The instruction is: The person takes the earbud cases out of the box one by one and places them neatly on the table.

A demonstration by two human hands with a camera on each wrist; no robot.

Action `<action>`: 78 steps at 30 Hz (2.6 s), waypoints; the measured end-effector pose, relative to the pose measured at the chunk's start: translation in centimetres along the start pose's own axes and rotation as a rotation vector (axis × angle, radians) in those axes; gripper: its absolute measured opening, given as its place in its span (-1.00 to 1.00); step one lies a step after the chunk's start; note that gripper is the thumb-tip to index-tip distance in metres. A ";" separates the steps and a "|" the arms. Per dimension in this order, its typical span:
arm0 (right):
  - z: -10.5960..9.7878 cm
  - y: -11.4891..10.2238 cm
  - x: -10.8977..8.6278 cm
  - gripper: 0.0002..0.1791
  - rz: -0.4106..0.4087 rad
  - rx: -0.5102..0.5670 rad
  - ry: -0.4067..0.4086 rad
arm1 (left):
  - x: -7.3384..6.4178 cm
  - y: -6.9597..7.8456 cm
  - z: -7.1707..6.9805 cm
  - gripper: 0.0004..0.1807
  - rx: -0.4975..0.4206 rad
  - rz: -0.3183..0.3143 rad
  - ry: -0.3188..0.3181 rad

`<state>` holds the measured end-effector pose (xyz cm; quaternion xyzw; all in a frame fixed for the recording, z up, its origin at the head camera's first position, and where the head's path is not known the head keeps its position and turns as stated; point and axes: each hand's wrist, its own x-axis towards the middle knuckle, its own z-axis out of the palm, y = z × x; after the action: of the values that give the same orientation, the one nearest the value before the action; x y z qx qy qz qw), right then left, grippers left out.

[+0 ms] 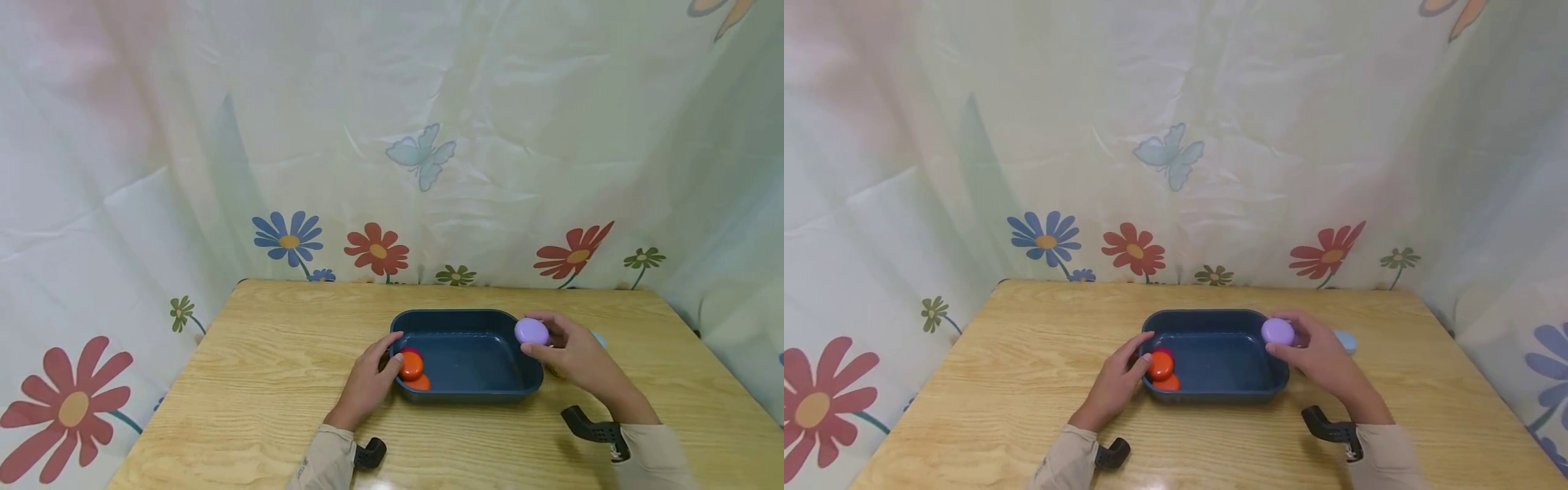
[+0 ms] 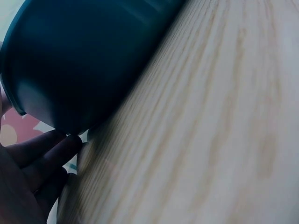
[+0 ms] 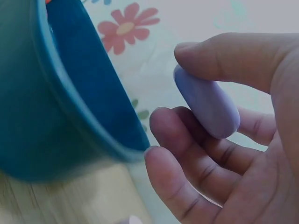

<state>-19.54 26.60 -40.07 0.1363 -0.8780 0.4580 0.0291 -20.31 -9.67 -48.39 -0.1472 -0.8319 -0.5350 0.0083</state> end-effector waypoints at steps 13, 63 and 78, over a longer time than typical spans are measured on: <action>-2.7 2.9 -1.7 -0.33 0.045 -0.028 0.055 | 0.1 -0.1 0.0 -0.50 0.013 0.017 0.012; -6.2 9.3 -2.8 -0.21 0.230 -0.454 -0.050 | 0.2 -0.5 0.1 -0.48 0.011 0.040 0.028; -6.8 8.4 -3.9 -0.19 0.263 -0.439 -0.023 | 0.2 -0.4 0.7 -0.50 0.010 0.038 0.007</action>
<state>-18.55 37.52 -43.54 0.0167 -0.9669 0.2545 -0.0118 -20.53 -9.13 -48.96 -0.1609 -0.8315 -0.5312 0.0221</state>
